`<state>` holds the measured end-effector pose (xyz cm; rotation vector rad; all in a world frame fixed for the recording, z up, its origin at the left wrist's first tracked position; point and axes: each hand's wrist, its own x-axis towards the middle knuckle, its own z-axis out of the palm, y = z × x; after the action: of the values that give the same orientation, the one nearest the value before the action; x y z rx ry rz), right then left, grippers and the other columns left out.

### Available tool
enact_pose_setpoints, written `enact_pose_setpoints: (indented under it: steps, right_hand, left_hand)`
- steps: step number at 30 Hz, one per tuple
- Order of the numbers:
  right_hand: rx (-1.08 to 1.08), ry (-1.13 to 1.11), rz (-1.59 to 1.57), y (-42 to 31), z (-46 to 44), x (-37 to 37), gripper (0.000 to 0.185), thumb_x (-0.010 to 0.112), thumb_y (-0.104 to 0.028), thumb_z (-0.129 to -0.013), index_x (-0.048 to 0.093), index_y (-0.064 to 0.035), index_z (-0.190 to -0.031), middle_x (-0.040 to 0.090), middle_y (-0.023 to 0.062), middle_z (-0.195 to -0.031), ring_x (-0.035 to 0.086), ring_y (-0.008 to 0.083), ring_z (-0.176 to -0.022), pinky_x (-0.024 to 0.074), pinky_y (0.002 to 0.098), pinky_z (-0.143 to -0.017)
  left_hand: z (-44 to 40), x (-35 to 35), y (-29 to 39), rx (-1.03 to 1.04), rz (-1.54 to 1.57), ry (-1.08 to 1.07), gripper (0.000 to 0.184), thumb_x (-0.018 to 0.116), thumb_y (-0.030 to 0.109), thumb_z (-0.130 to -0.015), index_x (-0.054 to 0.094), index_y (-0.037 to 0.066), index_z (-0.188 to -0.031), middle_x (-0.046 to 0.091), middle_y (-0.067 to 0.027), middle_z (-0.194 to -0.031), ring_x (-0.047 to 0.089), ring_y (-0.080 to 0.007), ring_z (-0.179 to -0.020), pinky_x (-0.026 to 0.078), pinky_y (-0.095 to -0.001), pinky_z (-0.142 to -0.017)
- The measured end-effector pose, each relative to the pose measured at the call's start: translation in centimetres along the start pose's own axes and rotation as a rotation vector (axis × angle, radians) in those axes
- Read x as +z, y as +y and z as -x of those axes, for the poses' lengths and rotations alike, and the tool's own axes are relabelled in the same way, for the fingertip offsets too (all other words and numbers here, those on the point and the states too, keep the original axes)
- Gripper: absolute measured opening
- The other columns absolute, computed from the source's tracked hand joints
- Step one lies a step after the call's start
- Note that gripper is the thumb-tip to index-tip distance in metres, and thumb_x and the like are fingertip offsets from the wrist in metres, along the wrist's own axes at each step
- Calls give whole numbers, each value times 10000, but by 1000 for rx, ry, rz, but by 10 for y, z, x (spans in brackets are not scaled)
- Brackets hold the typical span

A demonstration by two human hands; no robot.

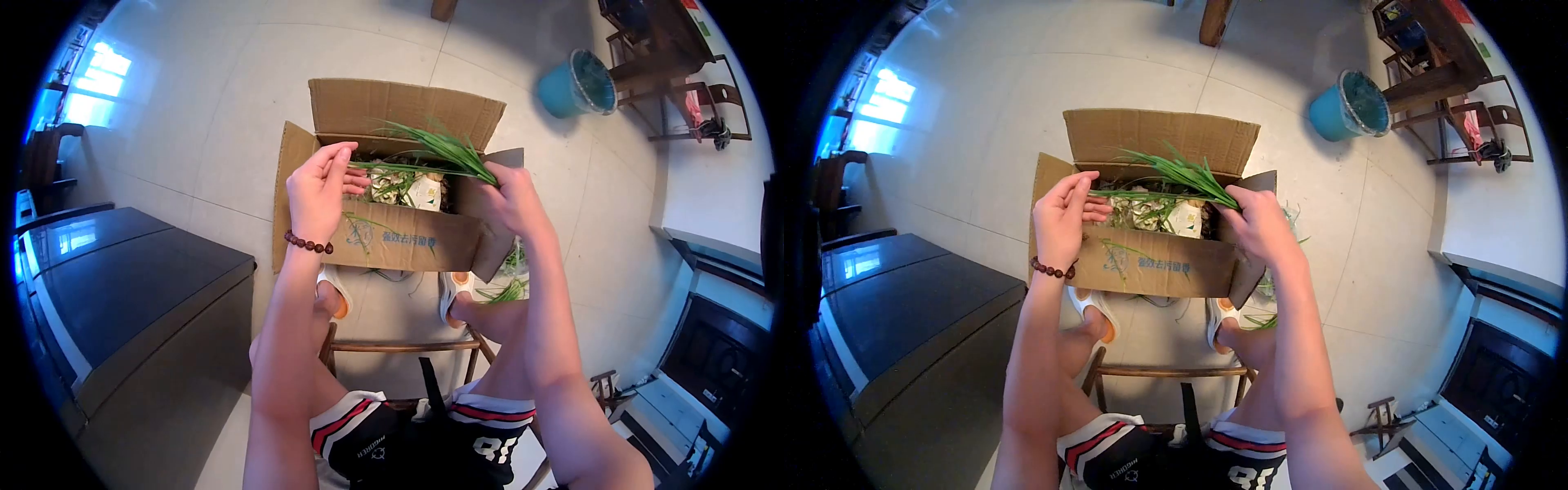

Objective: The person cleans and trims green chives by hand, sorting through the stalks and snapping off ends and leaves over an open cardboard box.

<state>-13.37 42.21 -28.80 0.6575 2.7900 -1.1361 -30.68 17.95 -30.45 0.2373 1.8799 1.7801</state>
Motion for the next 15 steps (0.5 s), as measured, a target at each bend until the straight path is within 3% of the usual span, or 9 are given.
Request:
enact_pose_setpoints:
  steps: [6, 8, 9, 10, 12, 13, 15]
  right_hand:
    - [43, 7, -72, 0, 2, -14, 203, 661, -178, -916, 673, -5, -1022, 619, 238, -759, 556, 389, -654, 465, 437, -631]
    - [14, 27, -73, -8, 0, -19, 205, 658, -184, -923, 676, -6, -1022, 614, 237, -743, 548, 382, -640, 461, 434, -622]
    - [-16, 44, -70, -10, -1, -21, 208, 655, -191, -929, 680, -7, -1021, 609, 236, -726, 541, 375, -627, 457, 431, -614]
    - [-19, 53, -68, -12, -1, -24, 208, 655, -191, -929, 680, -7, -1021, 609, 236, -726, 541, 375, -627, 457, 431, -614]
    - [28, 56, -100, -15, 0, -25, 222, 652, -211, -943, 683, -1, -1010, 603, 228, -706, 496, 329, -584, 441, 414, -593]
    - [28, 61, -100, -17, 1, -26, 222, 652, -211, -943, 683, -1, -1010, 603, 228, -706, 496, 329, -584, 441, 414, -593]
    - [83, 23, -124, -20, 7, -27, 229, 655, -218, -949, 683, 3, -1003, 549, 194, -654, 442, 237, -569, 426, 383, -579]
  left_hand:
    - [0, -20, -13, -79, 1, -95, 240, 571, 155, -1025, 658, -31, -1150, 715, -127, -905, 719, -173, -812, 589, -263, -700]
    - [4, -19, -11, -106, -131, -134, 273, 597, 158, -1011, 630, -8, -1225, 701, -119, -1074, 718, -182, -894, 590, -275, -759]
    - [8, -20, -2, -81, -278, -217, 383, 618, 194, -1002, 564, 26, -1341, 614, -128, -1295, 689, -197, -1035, 590, -305, -817]
    - [6, -19, -4, -72, -279, -220, 383, 618, 194, -1002, 564, 26, -1341, 614, -128, -1295, 689, -197, -1035, 590, -305, -817]
    - [3, -13, -9, -229, -83, -157, 448, 608, 242, -1011, 513, 60, -1409, 525, -148, -1413, 638, -212, -1152, 587, -335, -853]
    - [3, -9, -8, -288, -8, -139, 481, 545, 311, -1041, 477, 31, -1425, 506, -162, -1422, 589, -243, -1224, 577, -370, -899]
    - [0, 1, -3, -302, 161, -151, 493, 513, 331, -1052, 468, 12, -1424, 513, -165, -1409, 595, -263, -1213, 570, -382, -915]
